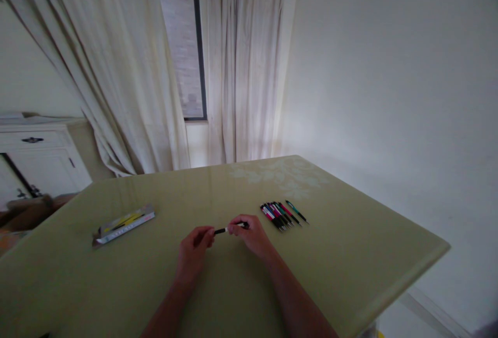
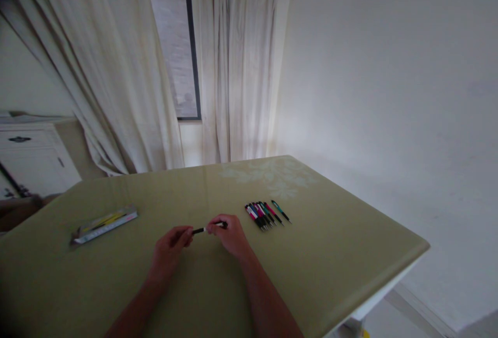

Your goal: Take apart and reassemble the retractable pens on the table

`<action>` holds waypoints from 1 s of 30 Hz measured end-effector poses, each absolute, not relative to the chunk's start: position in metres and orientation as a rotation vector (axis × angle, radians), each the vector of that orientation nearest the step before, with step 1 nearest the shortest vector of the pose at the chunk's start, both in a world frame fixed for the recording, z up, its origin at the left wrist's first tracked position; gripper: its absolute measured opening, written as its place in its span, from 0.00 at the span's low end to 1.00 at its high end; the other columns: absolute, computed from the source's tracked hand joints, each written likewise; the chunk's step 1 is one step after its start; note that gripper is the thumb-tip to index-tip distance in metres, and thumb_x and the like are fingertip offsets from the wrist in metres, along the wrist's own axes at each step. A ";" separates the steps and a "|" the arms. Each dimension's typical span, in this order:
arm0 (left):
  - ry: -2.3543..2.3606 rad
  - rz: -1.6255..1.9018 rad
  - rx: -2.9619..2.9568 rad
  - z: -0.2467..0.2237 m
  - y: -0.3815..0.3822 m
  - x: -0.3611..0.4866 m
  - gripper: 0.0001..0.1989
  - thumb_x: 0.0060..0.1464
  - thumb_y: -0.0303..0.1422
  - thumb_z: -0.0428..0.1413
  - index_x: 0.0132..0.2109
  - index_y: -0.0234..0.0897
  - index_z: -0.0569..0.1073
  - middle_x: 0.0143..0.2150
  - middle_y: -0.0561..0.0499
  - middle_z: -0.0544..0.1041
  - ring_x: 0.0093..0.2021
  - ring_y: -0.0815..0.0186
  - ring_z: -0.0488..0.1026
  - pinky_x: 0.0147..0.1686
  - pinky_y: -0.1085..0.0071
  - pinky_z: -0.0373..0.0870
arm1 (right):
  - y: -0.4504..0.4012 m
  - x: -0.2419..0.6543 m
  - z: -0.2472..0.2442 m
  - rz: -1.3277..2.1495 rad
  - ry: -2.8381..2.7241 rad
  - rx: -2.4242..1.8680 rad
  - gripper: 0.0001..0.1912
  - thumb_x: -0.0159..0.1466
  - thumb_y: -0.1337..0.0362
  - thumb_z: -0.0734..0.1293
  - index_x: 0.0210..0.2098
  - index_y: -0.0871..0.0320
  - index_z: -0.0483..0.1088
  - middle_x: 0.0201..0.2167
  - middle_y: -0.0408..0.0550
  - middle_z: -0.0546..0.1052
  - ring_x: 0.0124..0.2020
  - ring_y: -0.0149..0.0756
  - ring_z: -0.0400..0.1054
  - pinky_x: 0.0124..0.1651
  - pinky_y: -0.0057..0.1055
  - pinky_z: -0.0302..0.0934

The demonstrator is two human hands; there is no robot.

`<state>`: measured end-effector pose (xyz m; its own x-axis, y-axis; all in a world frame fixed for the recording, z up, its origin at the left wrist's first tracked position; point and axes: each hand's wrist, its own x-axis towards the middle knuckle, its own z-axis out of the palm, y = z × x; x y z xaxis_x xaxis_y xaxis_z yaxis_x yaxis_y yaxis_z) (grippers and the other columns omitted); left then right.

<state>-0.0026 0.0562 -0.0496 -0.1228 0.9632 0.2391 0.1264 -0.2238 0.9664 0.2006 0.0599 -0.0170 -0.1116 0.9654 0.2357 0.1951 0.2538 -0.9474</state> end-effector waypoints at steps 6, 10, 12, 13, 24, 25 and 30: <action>1.233 1.486 1.404 -0.051 0.058 -0.005 0.24 0.49 0.52 0.65 0.45 0.38 0.79 0.40 0.44 0.85 0.37 0.58 0.81 0.36 0.65 0.78 | 0.059 0.201 -0.013 1.014 -1.533 -1.133 0.13 0.60 0.55 0.72 0.32 0.60 0.82 0.26 0.47 0.81 0.27 0.34 0.69 0.32 0.28 0.59; 1.257 1.455 1.423 -0.050 0.057 -0.005 0.24 0.50 0.54 0.64 0.40 0.37 0.81 0.32 0.46 0.84 0.32 0.59 0.80 0.34 0.65 0.77 | 0.060 0.201 -0.014 0.993 -1.525 -1.130 0.13 0.60 0.55 0.73 0.33 0.59 0.82 0.27 0.47 0.81 0.28 0.34 0.70 0.32 0.28 0.59; 1.242 1.472 1.431 -0.048 0.057 -0.004 0.23 0.47 0.54 0.66 0.38 0.37 0.81 0.34 0.46 0.84 0.36 0.58 0.81 0.39 0.63 0.78 | 0.060 0.201 -0.016 0.997 -1.538 -1.124 0.14 0.61 0.54 0.73 0.32 0.59 0.82 0.26 0.47 0.81 0.27 0.34 0.69 0.32 0.28 0.58; 1.234 1.487 1.424 -0.047 0.056 -0.004 0.24 0.46 0.54 0.66 0.39 0.37 0.81 0.35 0.45 0.85 0.37 0.57 0.81 0.40 0.63 0.78 | 0.060 0.201 -0.016 1.002 -1.543 -1.120 0.14 0.61 0.54 0.73 0.32 0.60 0.82 0.26 0.47 0.80 0.27 0.33 0.68 0.32 0.28 0.58; 1.239 1.505 1.418 -0.044 0.053 -0.003 0.25 0.45 0.55 0.66 0.38 0.38 0.81 0.36 0.45 0.85 0.38 0.57 0.82 0.41 0.62 0.79 | 0.062 0.201 -0.018 0.981 -1.508 -1.138 0.12 0.59 0.56 0.74 0.33 0.59 0.83 0.27 0.47 0.81 0.29 0.36 0.70 0.32 0.29 0.59; 1.236 1.507 1.412 -0.043 0.053 -0.003 0.26 0.46 0.56 0.65 0.40 0.37 0.81 0.36 0.45 0.85 0.37 0.57 0.82 0.41 0.63 0.79 | 0.061 0.200 -0.018 0.984 -1.504 -1.126 0.12 0.59 0.56 0.74 0.33 0.59 0.83 0.28 0.47 0.82 0.29 0.36 0.71 0.33 0.29 0.60; 1.300 1.407 1.468 -0.041 0.052 -0.003 0.27 0.48 0.58 0.63 0.35 0.36 0.81 0.26 0.48 0.81 0.28 0.60 0.78 0.31 0.67 0.77 | 0.060 0.200 -0.016 0.970 -1.504 -1.122 0.12 0.59 0.55 0.75 0.34 0.58 0.82 0.29 0.46 0.82 0.31 0.37 0.72 0.35 0.29 0.61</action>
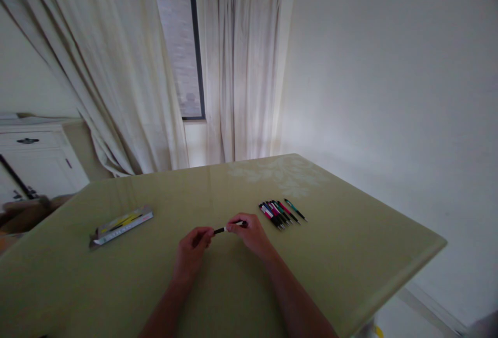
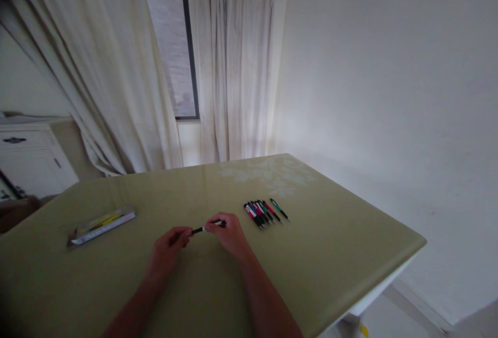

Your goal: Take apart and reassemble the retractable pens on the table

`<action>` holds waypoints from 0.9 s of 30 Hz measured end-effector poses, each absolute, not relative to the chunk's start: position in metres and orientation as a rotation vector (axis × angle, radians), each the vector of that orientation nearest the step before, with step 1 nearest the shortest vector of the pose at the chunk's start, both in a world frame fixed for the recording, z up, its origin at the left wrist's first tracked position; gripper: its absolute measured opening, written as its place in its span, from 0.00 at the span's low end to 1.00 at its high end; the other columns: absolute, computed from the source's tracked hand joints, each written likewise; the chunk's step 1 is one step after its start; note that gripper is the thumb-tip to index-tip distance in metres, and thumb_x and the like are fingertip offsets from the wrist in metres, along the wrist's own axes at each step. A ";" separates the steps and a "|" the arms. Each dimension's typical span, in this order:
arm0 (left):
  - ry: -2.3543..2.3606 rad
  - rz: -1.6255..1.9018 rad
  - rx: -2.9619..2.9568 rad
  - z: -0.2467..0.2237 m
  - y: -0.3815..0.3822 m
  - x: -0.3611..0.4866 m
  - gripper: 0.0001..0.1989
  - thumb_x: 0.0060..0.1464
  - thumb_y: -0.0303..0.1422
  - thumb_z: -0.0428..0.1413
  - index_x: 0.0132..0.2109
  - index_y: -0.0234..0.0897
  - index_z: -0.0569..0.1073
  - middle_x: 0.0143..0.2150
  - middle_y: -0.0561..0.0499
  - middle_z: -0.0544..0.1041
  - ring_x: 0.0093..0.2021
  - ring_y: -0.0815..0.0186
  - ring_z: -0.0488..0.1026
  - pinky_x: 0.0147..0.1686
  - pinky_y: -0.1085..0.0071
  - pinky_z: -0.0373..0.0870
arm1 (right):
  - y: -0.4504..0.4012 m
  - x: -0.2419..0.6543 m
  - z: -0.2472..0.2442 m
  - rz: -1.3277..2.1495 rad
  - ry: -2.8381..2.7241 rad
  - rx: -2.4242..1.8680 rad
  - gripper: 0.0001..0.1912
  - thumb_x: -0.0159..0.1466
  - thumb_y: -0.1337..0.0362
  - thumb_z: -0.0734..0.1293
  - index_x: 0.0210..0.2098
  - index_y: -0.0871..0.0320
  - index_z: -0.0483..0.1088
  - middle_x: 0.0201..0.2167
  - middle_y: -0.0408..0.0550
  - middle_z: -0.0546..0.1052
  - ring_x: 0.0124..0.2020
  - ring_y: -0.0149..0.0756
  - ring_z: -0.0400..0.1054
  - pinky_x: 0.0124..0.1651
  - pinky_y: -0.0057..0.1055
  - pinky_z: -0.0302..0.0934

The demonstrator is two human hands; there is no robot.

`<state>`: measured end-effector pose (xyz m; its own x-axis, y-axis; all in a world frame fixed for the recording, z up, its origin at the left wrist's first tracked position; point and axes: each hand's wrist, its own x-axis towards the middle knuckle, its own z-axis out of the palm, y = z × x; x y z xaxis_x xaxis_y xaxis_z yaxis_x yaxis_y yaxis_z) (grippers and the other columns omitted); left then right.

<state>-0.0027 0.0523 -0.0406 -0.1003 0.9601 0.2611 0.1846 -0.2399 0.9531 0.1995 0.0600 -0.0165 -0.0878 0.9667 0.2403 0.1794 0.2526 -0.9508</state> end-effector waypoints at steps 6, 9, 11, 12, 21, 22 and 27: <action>1.299 1.451 1.440 -0.041 0.052 -0.003 0.27 0.47 0.58 0.63 0.38 0.37 0.82 0.30 0.47 0.83 0.31 0.59 0.79 0.33 0.66 0.77 | 0.060 0.200 -0.015 1.001 -1.487 -1.101 0.11 0.59 0.57 0.74 0.33 0.59 0.82 0.28 0.47 0.81 0.29 0.35 0.71 0.34 0.29 0.61; 1.319 1.367 1.521 -0.041 0.052 -0.003 0.28 0.51 0.59 0.60 0.34 0.37 0.82 0.27 0.47 0.81 0.28 0.60 0.77 0.30 0.67 0.75 | 0.061 0.200 -0.015 0.966 -1.491 -1.121 0.11 0.58 0.56 0.75 0.33 0.58 0.82 0.29 0.47 0.82 0.30 0.36 0.72 0.35 0.29 0.61; 1.299 1.392 1.515 -0.039 0.050 -0.003 0.26 0.47 0.58 0.63 0.34 0.38 0.82 0.29 0.46 0.83 0.31 0.58 0.79 0.33 0.65 0.77 | 0.061 0.200 -0.016 0.977 -1.495 -1.128 0.12 0.58 0.55 0.75 0.33 0.58 0.82 0.28 0.47 0.82 0.29 0.36 0.71 0.35 0.29 0.61; 1.295 1.412 1.495 -0.038 0.050 -0.002 0.25 0.46 0.57 0.64 0.36 0.38 0.82 0.31 0.46 0.84 0.33 0.57 0.80 0.35 0.64 0.77 | 0.061 0.200 -0.016 0.992 -1.491 -1.122 0.12 0.59 0.55 0.74 0.33 0.58 0.82 0.28 0.46 0.81 0.29 0.36 0.71 0.34 0.29 0.61; 1.259 1.371 1.528 -0.036 0.049 -0.002 0.25 0.49 0.56 0.62 0.37 0.38 0.83 0.31 0.46 0.84 0.26 0.63 0.73 0.28 0.69 0.72 | 0.062 0.201 -0.016 0.969 -1.474 -1.132 0.12 0.58 0.55 0.75 0.32 0.59 0.82 0.28 0.47 0.81 0.29 0.36 0.71 0.34 0.29 0.61; 1.248 1.377 1.527 -0.037 0.049 -0.003 0.25 0.49 0.56 0.63 0.39 0.38 0.83 0.32 0.45 0.84 0.27 0.63 0.73 0.28 0.69 0.72 | 0.062 0.201 -0.016 0.983 -1.473 -1.129 0.12 0.59 0.55 0.75 0.32 0.59 0.82 0.27 0.47 0.81 0.28 0.35 0.70 0.33 0.29 0.60; 1.278 1.313 1.507 -0.038 0.048 -0.003 0.26 0.54 0.57 0.58 0.40 0.37 0.82 0.33 0.44 0.84 0.27 0.63 0.73 0.29 0.69 0.72 | 0.060 0.199 -0.014 0.966 -1.462 -1.100 0.12 0.57 0.55 0.76 0.32 0.59 0.82 0.29 0.47 0.82 0.30 0.37 0.72 0.35 0.29 0.62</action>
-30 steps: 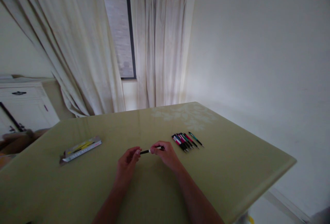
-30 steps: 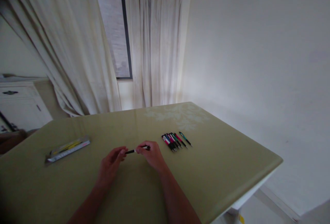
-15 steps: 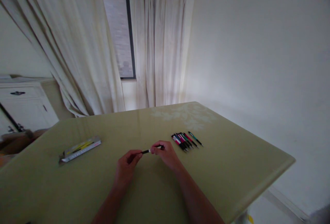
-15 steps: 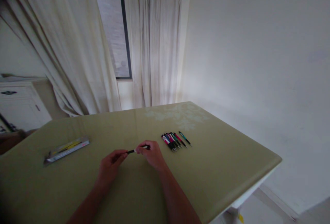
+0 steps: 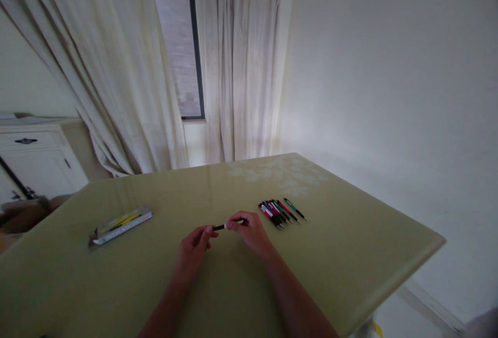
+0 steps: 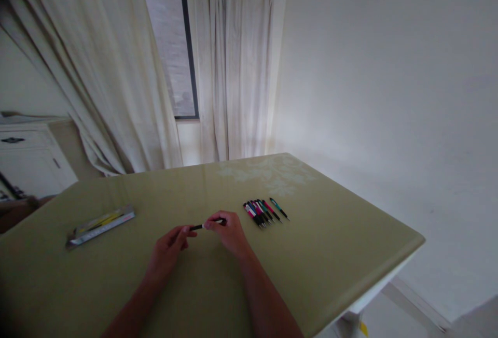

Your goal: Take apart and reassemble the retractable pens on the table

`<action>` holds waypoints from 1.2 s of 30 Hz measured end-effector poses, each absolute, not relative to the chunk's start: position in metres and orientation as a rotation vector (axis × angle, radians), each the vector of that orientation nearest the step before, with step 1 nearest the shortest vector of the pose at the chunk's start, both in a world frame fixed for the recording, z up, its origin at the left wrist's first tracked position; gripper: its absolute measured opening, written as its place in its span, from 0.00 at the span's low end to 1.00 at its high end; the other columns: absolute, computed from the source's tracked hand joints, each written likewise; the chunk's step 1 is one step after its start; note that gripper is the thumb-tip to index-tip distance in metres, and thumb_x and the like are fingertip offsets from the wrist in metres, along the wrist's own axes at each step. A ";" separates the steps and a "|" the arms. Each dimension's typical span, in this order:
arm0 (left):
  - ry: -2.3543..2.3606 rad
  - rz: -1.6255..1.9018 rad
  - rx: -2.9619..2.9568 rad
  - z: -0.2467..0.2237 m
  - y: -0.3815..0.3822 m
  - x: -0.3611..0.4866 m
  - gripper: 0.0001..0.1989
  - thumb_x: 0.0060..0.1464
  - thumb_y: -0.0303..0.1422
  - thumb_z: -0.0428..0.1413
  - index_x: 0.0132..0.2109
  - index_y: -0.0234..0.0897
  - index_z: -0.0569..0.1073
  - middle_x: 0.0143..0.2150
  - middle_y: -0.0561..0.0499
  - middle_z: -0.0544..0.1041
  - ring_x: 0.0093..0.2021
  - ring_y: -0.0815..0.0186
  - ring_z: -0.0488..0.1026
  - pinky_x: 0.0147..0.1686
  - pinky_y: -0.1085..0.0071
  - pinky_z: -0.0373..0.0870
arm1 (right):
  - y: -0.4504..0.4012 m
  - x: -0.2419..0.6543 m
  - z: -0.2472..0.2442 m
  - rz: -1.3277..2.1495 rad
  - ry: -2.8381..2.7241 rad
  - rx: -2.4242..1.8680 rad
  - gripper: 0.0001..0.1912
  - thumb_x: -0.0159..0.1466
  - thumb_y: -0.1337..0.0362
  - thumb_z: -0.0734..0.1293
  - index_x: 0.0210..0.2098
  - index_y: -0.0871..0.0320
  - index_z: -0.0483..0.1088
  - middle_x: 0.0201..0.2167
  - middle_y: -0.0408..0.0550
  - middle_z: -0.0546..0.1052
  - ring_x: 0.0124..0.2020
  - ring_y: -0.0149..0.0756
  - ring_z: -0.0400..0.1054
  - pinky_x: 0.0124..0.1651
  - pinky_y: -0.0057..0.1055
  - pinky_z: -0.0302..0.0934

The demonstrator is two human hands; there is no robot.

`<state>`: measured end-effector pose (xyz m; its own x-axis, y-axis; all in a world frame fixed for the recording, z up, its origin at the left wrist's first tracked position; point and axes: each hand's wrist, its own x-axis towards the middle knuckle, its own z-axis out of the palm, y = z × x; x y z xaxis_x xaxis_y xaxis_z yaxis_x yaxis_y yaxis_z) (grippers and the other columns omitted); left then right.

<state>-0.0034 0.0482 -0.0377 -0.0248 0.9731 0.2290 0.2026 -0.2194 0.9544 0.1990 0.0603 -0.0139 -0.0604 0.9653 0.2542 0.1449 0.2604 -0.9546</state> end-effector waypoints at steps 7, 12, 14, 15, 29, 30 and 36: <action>1.278 1.323 1.530 -0.038 0.050 -0.005 0.23 0.50 0.54 0.61 0.39 0.38 0.82 0.31 0.46 0.84 0.26 0.62 0.73 0.28 0.69 0.71 | 0.060 0.200 -0.014 1.014 -1.477 -1.091 0.11 0.60 0.57 0.73 0.32 0.60 0.82 0.27 0.47 0.81 0.27 0.34 0.70 0.32 0.28 0.60; 1.282 1.298 1.525 -0.036 0.047 -0.003 0.26 0.55 0.57 0.57 0.39 0.36 0.82 0.33 0.44 0.85 0.27 0.62 0.73 0.29 0.69 0.71 | 0.061 0.199 -0.015 0.961 -1.463 -1.081 0.12 0.58 0.56 0.75 0.32 0.59 0.82 0.28 0.47 0.82 0.29 0.35 0.71 0.33 0.28 0.60; 1.303 1.269 1.539 -0.035 0.046 -0.003 0.27 0.55 0.58 0.57 0.36 0.36 0.81 0.32 0.44 0.84 0.27 0.63 0.73 0.29 0.70 0.70 | 0.061 0.199 -0.015 0.952 -1.460 -1.087 0.13 0.57 0.54 0.76 0.32 0.59 0.82 0.29 0.47 0.82 0.30 0.36 0.72 0.34 0.28 0.61; 1.305 1.270 1.546 -0.034 0.046 -0.003 0.27 0.54 0.58 0.57 0.35 0.36 0.81 0.31 0.44 0.84 0.27 0.63 0.72 0.29 0.70 0.70 | 0.061 0.199 -0.015 0.958 -1.464 -1.089 0.13 0.58 0.54 0.76 0.32 0.59 0.83 0.29 0.47 0.82 0.30 0.36 0.72 0.34 0.28 0.61; 1.267 1.322 1.539 -0.033 0.045 -0.003 0.26 0.51 0.57 0.60 0.36 0.37 0.82 0.31 0.45 0.84 0.27 0.63 0.72 0.28 0.70 0.71 | 0.057 0.199 -0.010 1.019 -1.453 -1.050 0.12 0.58 0.55 0.76 0.31 0.59 0.82 0.27 0.47 0.81 0.28 0.35 0.71 0.33 0.29 0.61; 1.258 1.337 1.531 -0.035 0.046 -0.003 0.25 0.51 0.57 0.61 0.37 0.37 0.82 0.31 0.45 0.84 0.27 0.63 0.72 0.29 0.70 0.71 | 0.057 0.198 -0.010 1.038 -1.448 -1.043 0.13 0.58 0.55 0.75 0.31 0.60 0.81 0.26 0.47 0.81 0.27 0.34 0.71 0.33 0.29 0.61; 1.228 1.349 1.499 -0.036 0.046 -0.003 0.25 0.51 0.55 0.62 0.40 0.36 0.81 0.33 0.45 0.85 0.27 0.64 0.72 0.29 0.71 0.71 | 0.057 0.196 -0.009 1.096 -1.354 -1.014 0.14 0.56 0.55 0.76 0.32 0.60 0.77 0.24 0.45 0.79 0.25 0.33 0.69 0.31 0.28 0.60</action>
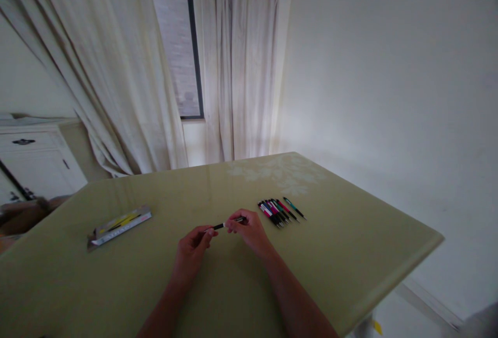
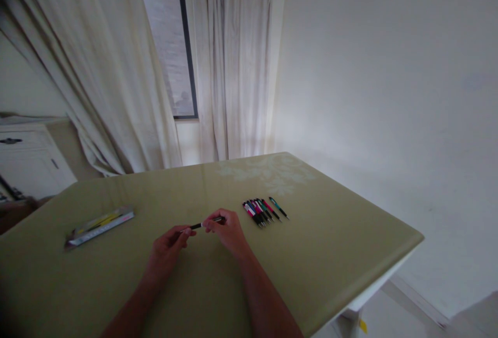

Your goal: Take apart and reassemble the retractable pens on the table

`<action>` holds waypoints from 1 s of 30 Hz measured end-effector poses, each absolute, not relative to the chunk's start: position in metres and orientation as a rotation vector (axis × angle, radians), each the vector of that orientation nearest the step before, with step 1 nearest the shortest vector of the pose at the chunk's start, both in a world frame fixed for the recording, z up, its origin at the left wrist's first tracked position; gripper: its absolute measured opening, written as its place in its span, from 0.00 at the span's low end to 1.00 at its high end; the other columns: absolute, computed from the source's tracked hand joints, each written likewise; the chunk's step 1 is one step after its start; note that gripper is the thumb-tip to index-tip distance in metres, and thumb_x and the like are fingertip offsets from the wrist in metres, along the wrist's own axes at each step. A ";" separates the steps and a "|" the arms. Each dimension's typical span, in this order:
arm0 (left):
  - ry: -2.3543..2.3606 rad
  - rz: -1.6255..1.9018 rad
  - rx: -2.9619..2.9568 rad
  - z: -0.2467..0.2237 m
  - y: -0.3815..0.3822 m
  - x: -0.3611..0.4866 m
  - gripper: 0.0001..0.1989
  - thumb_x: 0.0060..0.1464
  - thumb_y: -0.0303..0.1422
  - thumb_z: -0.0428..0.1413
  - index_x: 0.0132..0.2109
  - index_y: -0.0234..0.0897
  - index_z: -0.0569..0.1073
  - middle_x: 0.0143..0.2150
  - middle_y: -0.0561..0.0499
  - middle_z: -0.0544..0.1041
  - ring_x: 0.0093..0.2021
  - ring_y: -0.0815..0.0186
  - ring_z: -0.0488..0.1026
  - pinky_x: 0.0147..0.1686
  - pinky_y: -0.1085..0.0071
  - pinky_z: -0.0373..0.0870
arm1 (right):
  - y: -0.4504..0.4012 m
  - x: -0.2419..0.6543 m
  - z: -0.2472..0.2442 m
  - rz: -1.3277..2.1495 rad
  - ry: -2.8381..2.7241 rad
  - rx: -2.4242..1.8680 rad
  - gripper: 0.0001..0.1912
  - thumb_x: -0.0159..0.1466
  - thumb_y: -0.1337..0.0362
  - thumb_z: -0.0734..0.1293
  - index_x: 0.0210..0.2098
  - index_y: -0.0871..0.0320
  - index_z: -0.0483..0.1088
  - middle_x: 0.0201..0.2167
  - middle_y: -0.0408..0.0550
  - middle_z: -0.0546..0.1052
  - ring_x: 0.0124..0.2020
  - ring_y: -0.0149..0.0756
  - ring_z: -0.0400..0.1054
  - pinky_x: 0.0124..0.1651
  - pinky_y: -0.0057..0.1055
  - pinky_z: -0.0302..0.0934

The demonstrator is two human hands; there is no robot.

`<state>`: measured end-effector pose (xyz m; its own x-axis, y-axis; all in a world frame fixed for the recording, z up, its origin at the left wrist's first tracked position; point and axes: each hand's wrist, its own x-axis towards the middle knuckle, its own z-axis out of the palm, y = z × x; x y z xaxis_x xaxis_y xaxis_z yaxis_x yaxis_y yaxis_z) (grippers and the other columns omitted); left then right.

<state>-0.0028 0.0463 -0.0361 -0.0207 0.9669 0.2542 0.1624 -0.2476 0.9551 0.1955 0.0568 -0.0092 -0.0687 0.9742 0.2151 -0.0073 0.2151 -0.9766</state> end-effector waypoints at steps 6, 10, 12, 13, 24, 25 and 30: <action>1.230 1.328 1.532 -0.038 0.046 -0.002 0.25 0.51 0.55 0.62 0.39 0.36 0.82 0.30 0.47 0.82 0.26 0.66 0.70 0.27 0.73 0.68 | 0.061 0.193 -0.015 1.080 -1.233 -1.066 0.21 0.53 0.56 0.78 0.41 0.58 0.74 0.25 0.44 0.80 0.27 0.36 0.72 0.31 0.29 0.61; 1.266 1.317 1.547 -0.040 0.045 0.000 0.24 0.52 0.54 0.61 0.38 0.36 0.82 0.28 0.49 0.80 0.26 0.65 0.69 0.26 0.73 0.65 | 0.064 0.190 -0.021 1.046 -1.223 -1.076 0.30 0.54 0.54 0.77 0.53 0.59 0.72 0.28 0.45 0.81 0.31 0.40 0.75 0.36 0.33 0.65; 1.287 1.309 1.560 -0.040 0.045 0.001 0.23 0.52 0.54 0.61 0.37 0.36 0.82 0.27 0.50 0.79 0.26 0.65 0.69 0.26 0.72 0.65 | 0.063 0.189 -0.022 1.056 -1.202 -1.063 0.34 0.55 0.53 0.77 0.56 0.59 0.70 0.29 0.45 0.81 0.32 0.41 0.76 0.38 0.35 0.67; 1.298 1.300 1.569 -0.040 0.045 0.001 0.23 0.52 0.53 0.61 0.36 0.36 0.82 0.26 0.51 0.78 0.25 0.65 0.69 0.26 0.72 0.64 | 0.063 0.189 -0.022 1.057 -1.206 -1.057 0.34 0.55 0.52 0.76 0.57 0.59 0.69 0.29 0.45 0.81 0.33 0.41 0.76 0.38 0.35 0.67; 1.288 1.186 1.668 -0.044 0.043 0.003 0.21 0.56 0.52 0.58 0.36 0.38 0.82 0.32 0.48 0.82 0.33 0.59 0.77 0.34 0.69 0.71 | 0.061 0.187 -0.024 1.195 -1.242 -1.018 0.27 0.54 0.47 0.77 0.46 0.57 0.75 0.28 0.43 0.77 0.30 0.37 0.72 0.35 0.32 0.65; 1.277 1.172 1.681 -0.043 0.041 0.005 0.21 0.57 0.52 0.58 0.36 0.37 0.81 0.32 0.48 0.83 0.33 0.59 0.77 0.34 0.68 0.71 | 0.062 0.183 -0.025 1.236 -1.252 -0.987 0.26 0.54 0.46 0.77 0.43 0.57 0.76 0.29 0.44 0.78 0.30 0.37 0.72 0.36 0.32 0.65; 1.308 1.128 1.683 -0.039 0.038 0.008 0.25 0.59 0.54 0.54 0.44 0.36 0.81 0.35 0.45 0.84 0.35 0.57 0.79 0.36 0.66 0.73 | 0.067 0.200 -0.021 0.871 -1.369 -1.218 0.25 0.70 0.43 0.61 0.45 0.59 0.76 0.30 0.47 0.78 0.32 0.39 0.72 0.37 0.33 0.64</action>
